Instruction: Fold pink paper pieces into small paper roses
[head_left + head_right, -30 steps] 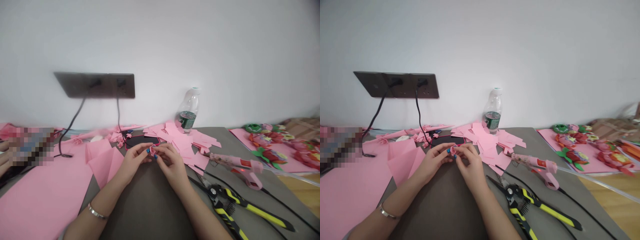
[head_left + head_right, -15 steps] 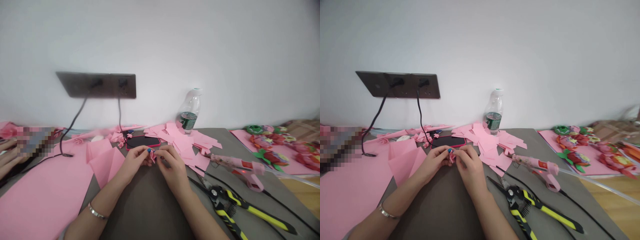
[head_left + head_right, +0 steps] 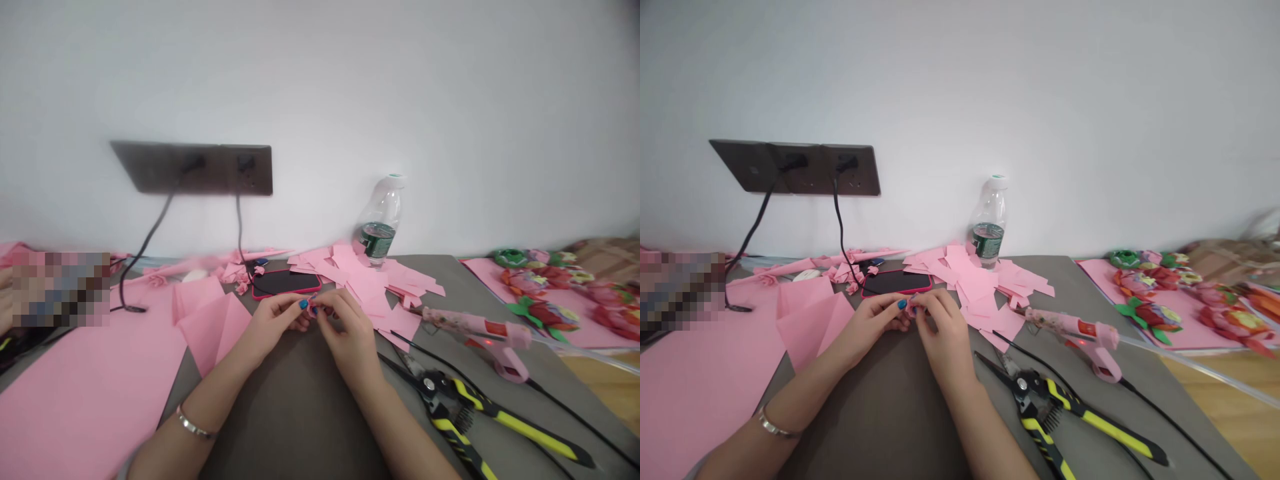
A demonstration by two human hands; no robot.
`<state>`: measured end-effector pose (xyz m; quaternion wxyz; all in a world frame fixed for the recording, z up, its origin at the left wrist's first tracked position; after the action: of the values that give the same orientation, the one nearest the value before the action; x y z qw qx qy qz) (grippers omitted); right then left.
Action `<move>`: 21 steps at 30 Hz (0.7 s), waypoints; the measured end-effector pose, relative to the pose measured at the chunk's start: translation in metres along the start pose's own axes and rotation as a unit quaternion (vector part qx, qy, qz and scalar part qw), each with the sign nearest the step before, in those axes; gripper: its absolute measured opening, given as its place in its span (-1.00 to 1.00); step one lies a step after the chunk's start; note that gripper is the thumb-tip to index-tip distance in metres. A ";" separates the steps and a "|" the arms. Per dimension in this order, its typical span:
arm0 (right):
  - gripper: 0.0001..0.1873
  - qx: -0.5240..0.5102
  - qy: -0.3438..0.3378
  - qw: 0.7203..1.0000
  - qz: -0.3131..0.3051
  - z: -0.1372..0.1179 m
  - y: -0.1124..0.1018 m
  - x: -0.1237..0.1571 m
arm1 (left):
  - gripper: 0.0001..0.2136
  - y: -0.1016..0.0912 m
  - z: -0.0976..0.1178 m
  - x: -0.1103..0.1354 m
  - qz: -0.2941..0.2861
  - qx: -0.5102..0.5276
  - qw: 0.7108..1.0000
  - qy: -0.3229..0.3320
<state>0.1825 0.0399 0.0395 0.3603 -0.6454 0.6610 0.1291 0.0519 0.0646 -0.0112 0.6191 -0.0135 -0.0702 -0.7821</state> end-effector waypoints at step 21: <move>-0.80 -0.066 0.064 0.995 0.040 0.018 -0.007 0.003 | -0.68 -0.010 -0.004 0.000 0.060 0.025 0.998 0.001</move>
<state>0.1949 0.0484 0.0268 0.2686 -0.6476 0.6980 0.1455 0.0428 0.0665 -0.0162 0.6653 -0.0014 -0.0882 -0.7413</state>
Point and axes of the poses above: each hand's wrist, its own x-axis away from the middle knuckle, its own y-axis out of the palm, z = x × y, the point moved 7 cm from there along -x, towards the middle knuckle, and after that the axes turned 8 degrees about -x, right-handed, at the moved point
